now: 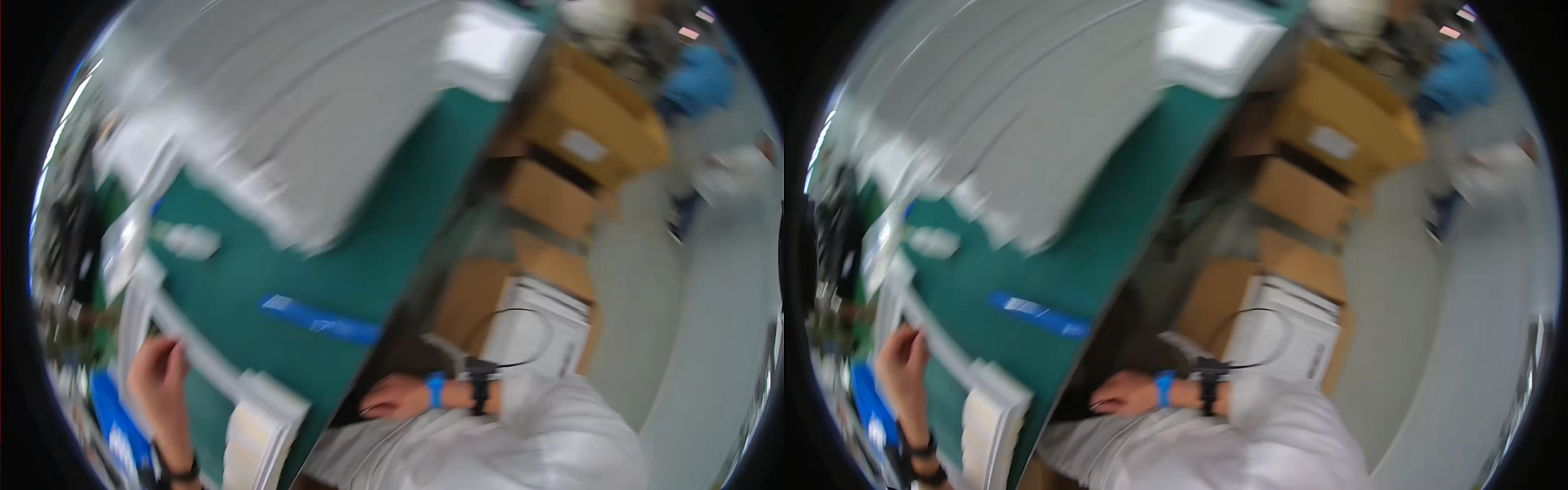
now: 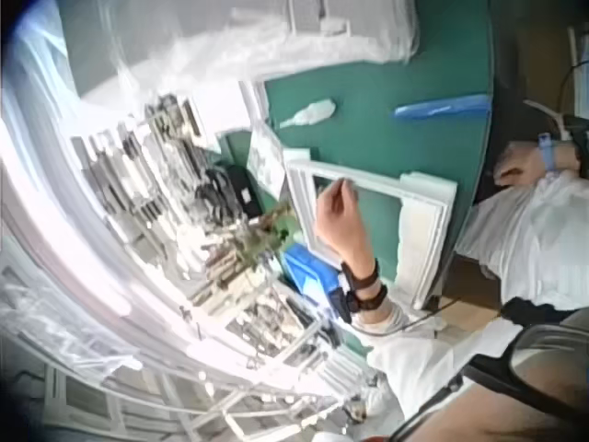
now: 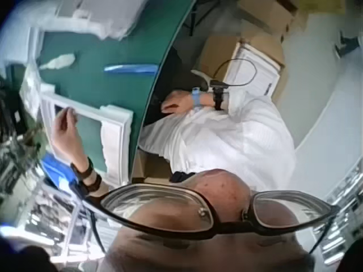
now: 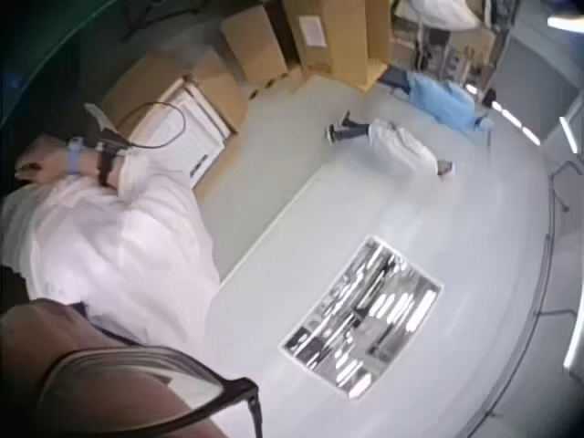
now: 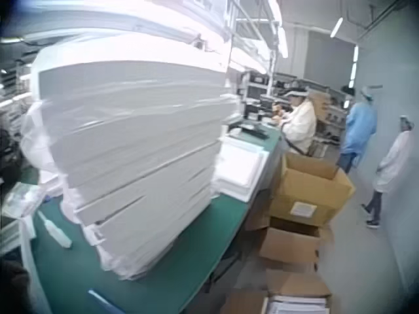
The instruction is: The recorder is assembling white plastic frames, marking them with a blue tool, and packaging them into plastic bags and boxes in a factory environment.
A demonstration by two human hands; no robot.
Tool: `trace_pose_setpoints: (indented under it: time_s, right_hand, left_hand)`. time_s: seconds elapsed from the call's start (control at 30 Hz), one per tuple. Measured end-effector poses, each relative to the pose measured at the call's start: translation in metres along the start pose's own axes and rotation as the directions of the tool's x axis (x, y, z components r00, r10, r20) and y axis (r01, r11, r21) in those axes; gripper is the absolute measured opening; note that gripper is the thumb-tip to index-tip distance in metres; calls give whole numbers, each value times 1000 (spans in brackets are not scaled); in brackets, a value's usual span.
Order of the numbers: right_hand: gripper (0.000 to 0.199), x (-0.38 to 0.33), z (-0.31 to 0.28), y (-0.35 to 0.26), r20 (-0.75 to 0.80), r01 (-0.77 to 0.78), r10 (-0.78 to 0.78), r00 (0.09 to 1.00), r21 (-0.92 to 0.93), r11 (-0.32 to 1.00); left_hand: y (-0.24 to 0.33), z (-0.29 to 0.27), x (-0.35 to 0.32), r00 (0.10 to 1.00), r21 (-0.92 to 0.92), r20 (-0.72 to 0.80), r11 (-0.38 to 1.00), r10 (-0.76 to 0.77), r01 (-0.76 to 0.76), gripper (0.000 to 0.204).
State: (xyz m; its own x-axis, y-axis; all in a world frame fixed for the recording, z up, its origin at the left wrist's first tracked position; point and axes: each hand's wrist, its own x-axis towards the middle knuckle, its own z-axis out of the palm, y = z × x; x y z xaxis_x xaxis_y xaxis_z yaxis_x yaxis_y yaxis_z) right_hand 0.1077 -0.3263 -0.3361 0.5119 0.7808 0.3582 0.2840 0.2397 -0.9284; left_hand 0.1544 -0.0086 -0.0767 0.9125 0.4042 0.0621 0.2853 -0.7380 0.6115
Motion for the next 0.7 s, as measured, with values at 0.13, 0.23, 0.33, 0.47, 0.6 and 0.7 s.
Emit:
trace_pose_setpoints:
  time_s: [0.13, 0.23, 0.33, 0.47, 0.6, 0.7]
  right_hand:
    - [11, -3, -7, -5, 26, -76, 75, 997, 72, 994]
    - [11, -19, -11, -6, -14, -85, 86, 996, 19, 996]
    - [11, -21, -9, -7, -9, -105, 105, 994, 9, 994]
    - [11, -15, -12, -8, -20, -82, 81, 996, -17, 997]
    - [12, -11, -8, -9, -47, -89, 88, 995, -9, 996]
    - [12, -8, 6, -8, -17, -71, 70, 997, -4, 998]
  left_hand:
    - [-3, 15, 12, 985, 49, -27, 984, 171, -169, 2]
    - [1, 32, 17, 966, 28, -16, 965, 260, -259, 2]
    - [3, 25, 24, 986, 14, 64, 988, 152, -153, 4]
    - [-4, 22, 35, 981, -118, 137, 986, 136, -120, 4]
    - [-11, 22, 38, 978, -292, 190, 956, 86, -28, 5]
    - [-12, 4, 29, 978, -323, 209, 945, 25, 45, 6]
